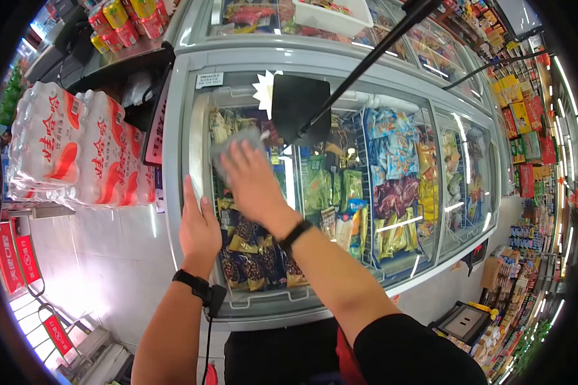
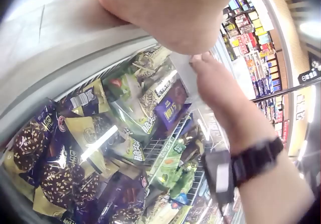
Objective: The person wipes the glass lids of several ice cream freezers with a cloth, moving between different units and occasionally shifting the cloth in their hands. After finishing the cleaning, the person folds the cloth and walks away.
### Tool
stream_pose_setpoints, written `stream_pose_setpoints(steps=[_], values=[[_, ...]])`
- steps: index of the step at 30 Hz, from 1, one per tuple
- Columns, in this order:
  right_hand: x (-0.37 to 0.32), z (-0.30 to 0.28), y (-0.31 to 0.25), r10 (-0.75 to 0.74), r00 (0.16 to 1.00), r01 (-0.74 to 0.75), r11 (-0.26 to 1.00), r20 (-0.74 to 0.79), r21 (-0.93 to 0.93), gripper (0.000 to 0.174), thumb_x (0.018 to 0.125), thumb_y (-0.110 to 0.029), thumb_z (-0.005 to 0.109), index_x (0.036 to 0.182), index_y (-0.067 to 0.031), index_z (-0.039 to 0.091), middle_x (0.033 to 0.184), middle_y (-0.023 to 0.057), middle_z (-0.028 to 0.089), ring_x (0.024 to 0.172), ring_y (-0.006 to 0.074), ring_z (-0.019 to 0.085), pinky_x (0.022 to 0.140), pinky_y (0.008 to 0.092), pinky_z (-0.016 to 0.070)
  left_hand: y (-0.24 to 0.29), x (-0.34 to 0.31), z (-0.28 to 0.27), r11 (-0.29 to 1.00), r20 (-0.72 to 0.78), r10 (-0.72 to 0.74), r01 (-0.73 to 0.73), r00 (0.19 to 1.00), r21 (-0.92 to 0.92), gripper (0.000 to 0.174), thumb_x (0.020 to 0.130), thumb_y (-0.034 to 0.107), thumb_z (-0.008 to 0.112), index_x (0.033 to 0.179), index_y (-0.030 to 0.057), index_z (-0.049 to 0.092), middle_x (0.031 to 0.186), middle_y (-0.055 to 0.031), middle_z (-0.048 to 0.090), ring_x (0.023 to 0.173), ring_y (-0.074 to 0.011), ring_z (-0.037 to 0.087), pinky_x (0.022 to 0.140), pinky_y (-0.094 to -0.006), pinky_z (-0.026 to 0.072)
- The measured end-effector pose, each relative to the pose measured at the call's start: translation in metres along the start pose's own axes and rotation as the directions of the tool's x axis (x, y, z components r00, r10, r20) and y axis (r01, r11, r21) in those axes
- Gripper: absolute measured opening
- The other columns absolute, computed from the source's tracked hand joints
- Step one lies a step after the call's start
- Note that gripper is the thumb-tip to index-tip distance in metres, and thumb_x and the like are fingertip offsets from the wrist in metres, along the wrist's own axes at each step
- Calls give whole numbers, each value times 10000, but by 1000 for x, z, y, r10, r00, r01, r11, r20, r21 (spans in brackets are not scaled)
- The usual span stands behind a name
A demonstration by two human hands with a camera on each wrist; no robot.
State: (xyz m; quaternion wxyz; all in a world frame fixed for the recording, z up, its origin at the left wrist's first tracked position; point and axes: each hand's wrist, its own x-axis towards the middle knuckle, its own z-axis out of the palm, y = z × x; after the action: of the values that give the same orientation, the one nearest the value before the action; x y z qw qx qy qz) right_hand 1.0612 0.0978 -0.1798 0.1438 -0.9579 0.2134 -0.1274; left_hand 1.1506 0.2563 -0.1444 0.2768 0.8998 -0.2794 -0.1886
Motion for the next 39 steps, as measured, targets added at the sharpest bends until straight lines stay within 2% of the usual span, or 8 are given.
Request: stream_pose_setpoints(steps=[9, 14, 17, 22, 25, 32, 34, 39], values=[[-246, -17, -78, -423, 800, 287, 892, 425, 348, 603, 1013, -154, 567, 1613, -104, 557, 1752, 149, 446, 1649, 344, 374, 1358, 531, 292, 5, 0, -4, 997, 67, -57, 60, 996, -45, 618, 1198, 360, 377, 1782, 228, 225, 1552, -260, 600, 1339, -480, 632, 1093, -558, 527], [-118, -44, 10, 156, 981, -144, 984, 117, -106, 675, 942, -7, 547, 1616, -41, 534, 1707, 249, 471, 1631, 454, 362, 1335, 578, 291, 2, 1, -2, 995, 82, -59, 65, 995, -71, 620, 1194, 342, 393, 1782, 212, 245, 1669, -273, 510, 1468, -486, 553, 1192, -519, 470], [-112, -35, -7, 163, 981, -155, 984, 102, -87, 697, 932, -31, 575, 1627, -43, 525, 1729, 246, 443, 1634, 470, 348, 1342, 592, 271, -3, 1, 2, 994, 47, -24, 29, 999, -103, 617, 1193, 331, 413, 1778, 204, 261, 1699, -269, 479, 1507, -478, 523, 1212, -509, 457], [-212, -4, -110, -273, 885, 211, 958, 377, 196, 651, 959, -136, 615, 1605, -70, 564, 1749, 172, 434, 1658, 399, 333, 1368, 530, 264, -13, 3, 11, 988, -24, 66, -69, 998, -135, 610, 1192, 328, 420, 1770, 200, 271, 1621, -292, 560, 1446, -509, 572, 1203, -507, 464], [-242, 5, -151, -185, 921, 121, 972, 342, 200, 600, 999, -177, 590, 1595, -100, 586, 1754, 155, 429, 1658, 360, 343, 1366, 513, 274, -4, 0, 10, 999, -33, 31, -32, 999, -37, 613, 1194, 352, 407, 1773, 219, 257, 1588, -298, 586, 1397, -525, 602, 1166, -523, 490], [-267, -14, -88, -318, 867, 217, 934, 383, 285, 542, 1021, -153, 537, 1555, -99, 613, 1706, 160, 491, 1639, 333, 381, 1357, 498, 292, 2, 0, 12, 999, 1, -19, 19, 1000, 26, 607, 1203, 384, 391, 1772, 235, 239, 1509, -295, 647, 1302, -530, 660, 1089, -559, 530], [-219, -28, -41, -128, 966, 173, 967, 226, -189, 606, 981, -89, 565, 1586, -89, 578, 1702, 201, 491, 1625, 384, 402, 1356, 516, 288, 2, -2, 11, 998, 2, -50, 50, 999, 26, 611, 1204, 394, 394, 1778, 270, 228, 1529, -288, 639, 1310, -532, 658, 1099, -550, 526], [-139, -40, 46, 347, 936, -351, 925, -58, -142, 719, 918, -5, 570, 1634, -14, 499, 1704, 299, 440, 1618, 501, 355, 1354, 589, 243, 9, -1, 7, 995, 44, -95, 93, 994, 40, 617, 1202, 383, 397, 1781, 255, 226, 1583, -276, 601, 1349, -516, 643, 1119, -531, 518]])
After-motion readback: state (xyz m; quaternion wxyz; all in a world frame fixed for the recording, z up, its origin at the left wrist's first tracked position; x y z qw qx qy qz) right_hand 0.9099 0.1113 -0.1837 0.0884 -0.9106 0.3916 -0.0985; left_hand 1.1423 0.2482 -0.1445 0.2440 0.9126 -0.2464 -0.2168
